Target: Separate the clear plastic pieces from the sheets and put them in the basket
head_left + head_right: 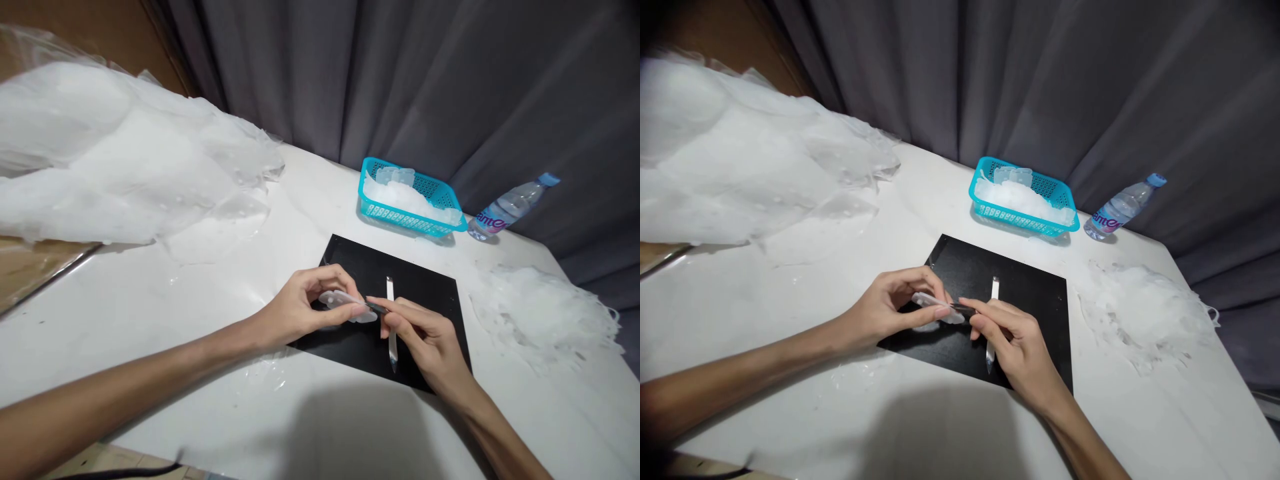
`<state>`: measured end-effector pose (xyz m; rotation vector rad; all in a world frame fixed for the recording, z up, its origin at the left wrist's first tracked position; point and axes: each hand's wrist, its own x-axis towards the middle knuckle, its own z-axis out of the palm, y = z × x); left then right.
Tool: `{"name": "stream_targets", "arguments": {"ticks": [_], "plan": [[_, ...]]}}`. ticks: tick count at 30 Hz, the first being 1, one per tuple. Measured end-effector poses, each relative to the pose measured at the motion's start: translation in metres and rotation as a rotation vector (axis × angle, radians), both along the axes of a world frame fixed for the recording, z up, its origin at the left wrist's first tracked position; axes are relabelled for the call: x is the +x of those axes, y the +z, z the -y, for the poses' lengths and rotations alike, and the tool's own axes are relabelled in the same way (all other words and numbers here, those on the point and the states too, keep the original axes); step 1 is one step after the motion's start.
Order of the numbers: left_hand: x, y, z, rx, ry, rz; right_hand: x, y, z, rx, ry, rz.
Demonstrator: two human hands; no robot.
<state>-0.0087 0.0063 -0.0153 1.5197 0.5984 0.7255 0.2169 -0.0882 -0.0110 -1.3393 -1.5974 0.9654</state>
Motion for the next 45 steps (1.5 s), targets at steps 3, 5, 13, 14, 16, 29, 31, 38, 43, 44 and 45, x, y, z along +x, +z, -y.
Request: {"name": "stream_targets", "arguments": {"ticks": [3, 5, 13, 14, 16, 29, 31, 38, 43, 44, 45], "plan": [[-0.0003, -0.0005, -0.0001, 0.007, -0.002, 0.003, 0.0006, -0.002, -0.0003, 0.002, 0.015, -0.004], [-0.0006, -0.0013, -0.0003, 0.015, -0.01, 0.014, 0.0005, -0.0034, -0.0004, 0.003, 0.017, -0.01], [-0.0008, -0.0046, -0.0009, 0.027, -0.012, 0.058, -0.0025, -0.0039, 0.0001, 0.025, -0.003, -0.012], [-0.0008, -0.0043, -0.0007, 0.024, -0.015, 0.061, -0.003, -0.0037, -0.0001, 0.027, -0.005, -0.011], [-0.0008, -0.0035, -0.0003, 0.014, -0.017, 0.064, -0.0039, -0.0035, -0.0005, 0.029, -0.007, -0.012], [0.0004, -0.0047, -0.0011, 0.037, -0.007, 0.083, -0.0056, -0.0048, -0.0004, 0.065, -0.021, 0.002], [0.001, -0.0041, -0.001, 0.038, -0.006, 0.088, -0.0064, -0.0044, -0.0006, 0.067, -0.025, -0.002], [-0.0003, -0.005, -0.0019, 0.042, -0.004, 0.079, -0.0062, -0.0042, -0.0003, 0.088, -0.034, 0.006], [0.0001, -0.0043, -0.0025, 0.032, 0.0, 0.083, -0.0055, -0.0067, -0.0003, 0.076, -0.036, 0.004], [0.0005, -0.0039, -0.0025, 0.029, 0.002, 0.082, -0.0055, -0.0069, -0.0004, 0.076, -0.037, 0.001], [0.0009, -0.0036, -0.0024, 0.024, 0.005, 0.077, -0.0056, -0.007, -0.0006, 0.075, -0.037, -0.003]]}}
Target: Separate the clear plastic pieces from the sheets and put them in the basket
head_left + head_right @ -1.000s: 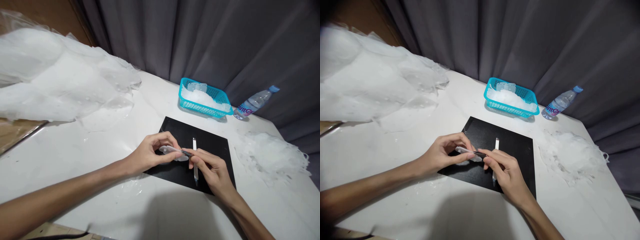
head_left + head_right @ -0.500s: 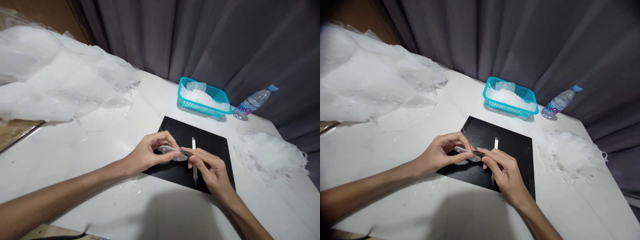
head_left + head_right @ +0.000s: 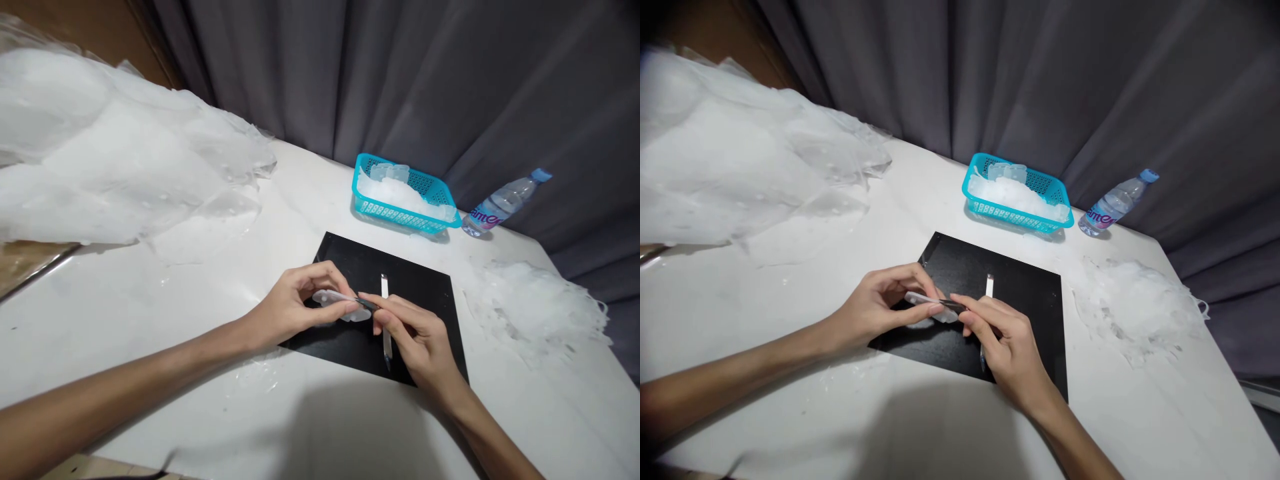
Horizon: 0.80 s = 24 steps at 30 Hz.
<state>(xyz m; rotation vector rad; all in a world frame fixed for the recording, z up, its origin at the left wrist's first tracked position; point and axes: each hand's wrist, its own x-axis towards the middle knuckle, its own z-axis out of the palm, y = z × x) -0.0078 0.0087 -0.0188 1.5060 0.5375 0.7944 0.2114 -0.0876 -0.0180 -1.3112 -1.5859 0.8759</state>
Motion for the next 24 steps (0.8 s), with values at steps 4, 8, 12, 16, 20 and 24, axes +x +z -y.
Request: {"name": "stream_targets", "arguments": {"ticks": [4, 8, 12, 16, 20, 24], "plan": [[0.0018, 0.0014, 0.0004, -0.025, 0.008, -0.013, -0.0007, 0.0006, -0.0004, 0.002, 0.0, -0.01], [0.0028, 0.002, 0.0002, -0.028, 0.019, -0.02, -0.0014, 0.0015, -0.0009, -0.004, -0.011, 0.001], [0.0025, 0.0011, 0.0002, -0.041, 0.023, -0.024, -0.0019, 0.0022, -0.0012, -0.014, -0.017, 0.004], [0.0024, -0.0012, -0.0001, -0.032, 0.034, -0.034, -0.003, 0.003, -0.0014, -0.016, -0.026, -0.003], [0.0026, -0.0027, -0.0005, -0.022, 0.043, -0.045, -0.0039, 0.0027, -0.0014, -0.016, -0.028, 0.006], [0.0025, -0.0022, -0.0009, -0.02, 0.043, -0.042, -0.0044, 0.0013, -0.0011, -0.002, -0.037, 0.023]]}}
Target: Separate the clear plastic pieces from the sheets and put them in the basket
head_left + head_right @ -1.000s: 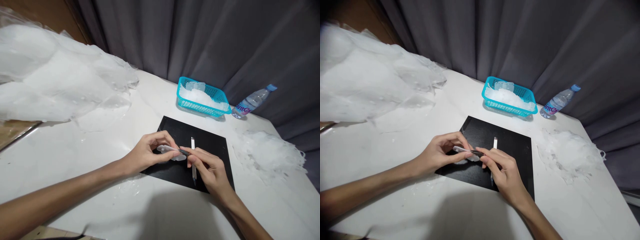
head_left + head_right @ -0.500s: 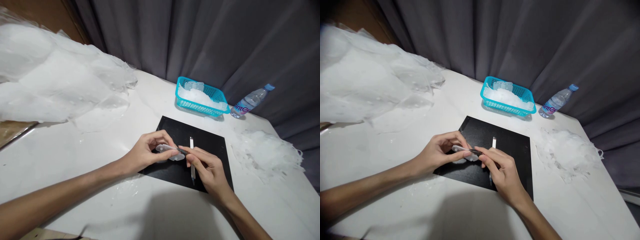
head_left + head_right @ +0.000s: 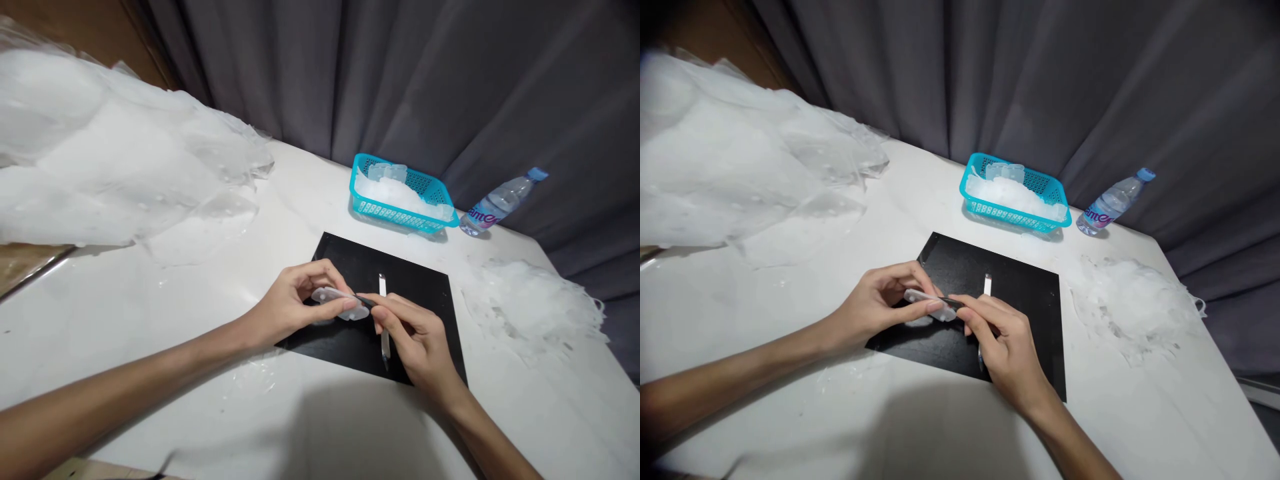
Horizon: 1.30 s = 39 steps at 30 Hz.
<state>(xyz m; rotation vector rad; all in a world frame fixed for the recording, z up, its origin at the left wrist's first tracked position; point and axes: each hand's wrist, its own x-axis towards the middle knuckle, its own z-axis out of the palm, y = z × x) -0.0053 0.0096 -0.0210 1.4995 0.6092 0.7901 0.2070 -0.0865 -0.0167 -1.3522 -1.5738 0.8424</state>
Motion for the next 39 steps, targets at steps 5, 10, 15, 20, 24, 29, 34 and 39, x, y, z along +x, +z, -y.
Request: {"name": "stream_targets", "arguments": {"ticks": [5, 10, 15, 20, 24, 29, 34, 39], "plan": [[0.0, 0.002, 0.0, -0.01, -0.003, 0.021, 0.003, 0.003, -0.002, 0.02, -0.033, 0.005], [0.0, 0.003, 0.001, -0.028, -0.032, 0.042, 0.012, 0.006, -0.004, 0.008, -0.001, 0.026], [0.0, 0.003, 0.001, -0.008, -0.03, 0.044, 0.015, 0.005, -0.003, 0.008, 0.059, 0.067], [0.0, 0.003, 0.001, 0.004, -0.034, 0.055, 0.014, 0.004, -0.003, 0.015, 0.077, 0.065], [0.001, 0.003, 0.001, 0.018, -0.038, 0.055, 0.014, 0.003, -0.002, 0.007, 0.079, 0.069], [0.001, 0.004, 0.001, 0.027, -0.033, 0.049, 0.013, 0.002, -0.002, 0.008, 0.073, 0.083], [0.0, 0.002, 0.001, 0.045, -0.04, 0.042, 0.012, 0.002, -0.003, 0.024, 0.078, 0.09], [0.0, 0.001, 0.0, 0.044, -0.044, 0.059, 0.012, 0.001, -0.002, 0.037, 0.08, 0.079]]}}
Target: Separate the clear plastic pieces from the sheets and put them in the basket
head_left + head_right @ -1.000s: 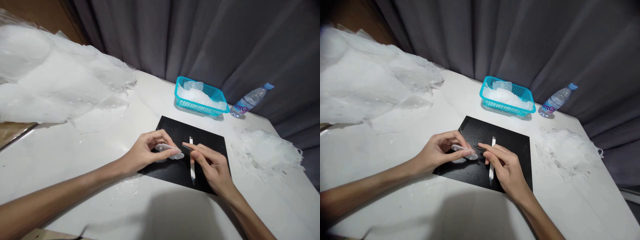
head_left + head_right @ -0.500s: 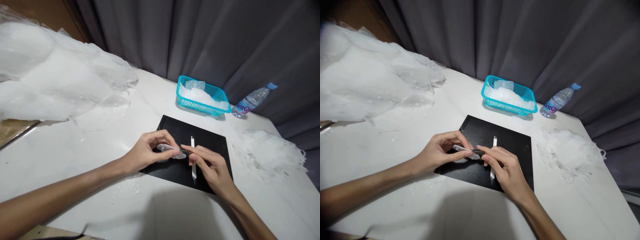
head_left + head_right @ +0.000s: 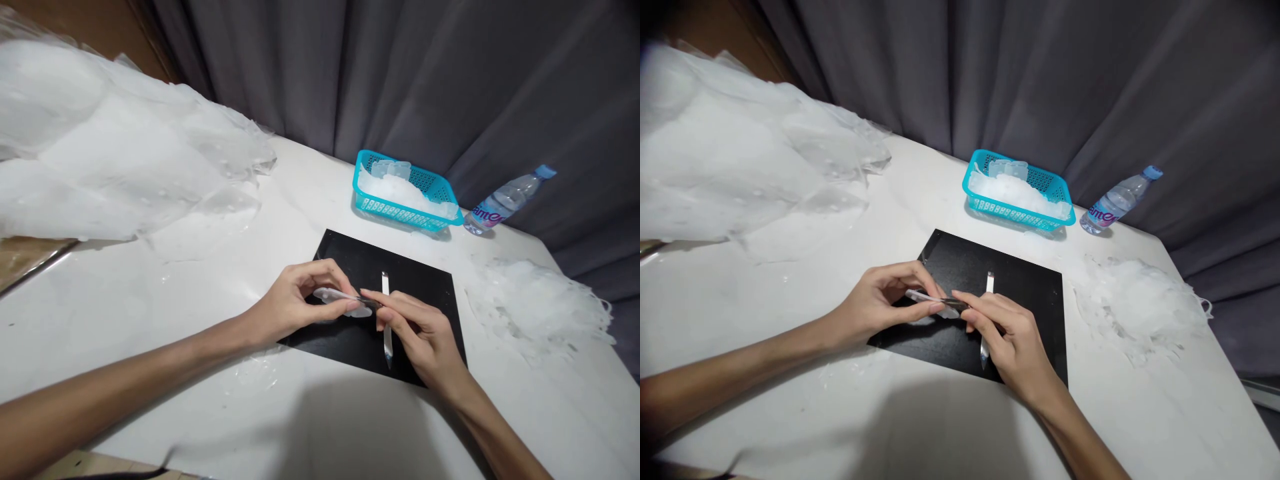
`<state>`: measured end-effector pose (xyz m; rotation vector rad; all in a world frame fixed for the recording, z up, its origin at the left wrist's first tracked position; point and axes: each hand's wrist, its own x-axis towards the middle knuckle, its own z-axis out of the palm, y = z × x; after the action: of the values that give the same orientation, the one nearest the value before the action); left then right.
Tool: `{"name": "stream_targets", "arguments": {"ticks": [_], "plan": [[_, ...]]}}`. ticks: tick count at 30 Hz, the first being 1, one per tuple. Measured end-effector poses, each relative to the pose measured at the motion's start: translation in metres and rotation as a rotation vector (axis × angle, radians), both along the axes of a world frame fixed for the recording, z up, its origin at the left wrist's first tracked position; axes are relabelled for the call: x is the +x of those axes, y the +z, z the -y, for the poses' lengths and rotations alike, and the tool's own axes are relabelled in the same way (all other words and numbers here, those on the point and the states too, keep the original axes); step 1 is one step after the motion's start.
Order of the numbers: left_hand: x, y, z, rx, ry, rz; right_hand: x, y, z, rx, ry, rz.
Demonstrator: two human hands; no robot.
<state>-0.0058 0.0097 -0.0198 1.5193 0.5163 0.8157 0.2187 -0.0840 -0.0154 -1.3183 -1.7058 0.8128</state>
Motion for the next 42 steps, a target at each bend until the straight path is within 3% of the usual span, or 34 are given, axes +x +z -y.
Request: {"name": "stream_targets", "arguments": {"ticks": [26, 42], "plan": [[0.0, -0.001, 0.002, -0.026, -0.005, 0.012, -0.008, 0.0, 0.003, -0.005, -0.043, -0.069], [0.001, 0.006, 0.003, -0.066, -0.004, 0.012, 0.006, 0.008, 0.0, -0.021, -0.047, -0.019]]}}
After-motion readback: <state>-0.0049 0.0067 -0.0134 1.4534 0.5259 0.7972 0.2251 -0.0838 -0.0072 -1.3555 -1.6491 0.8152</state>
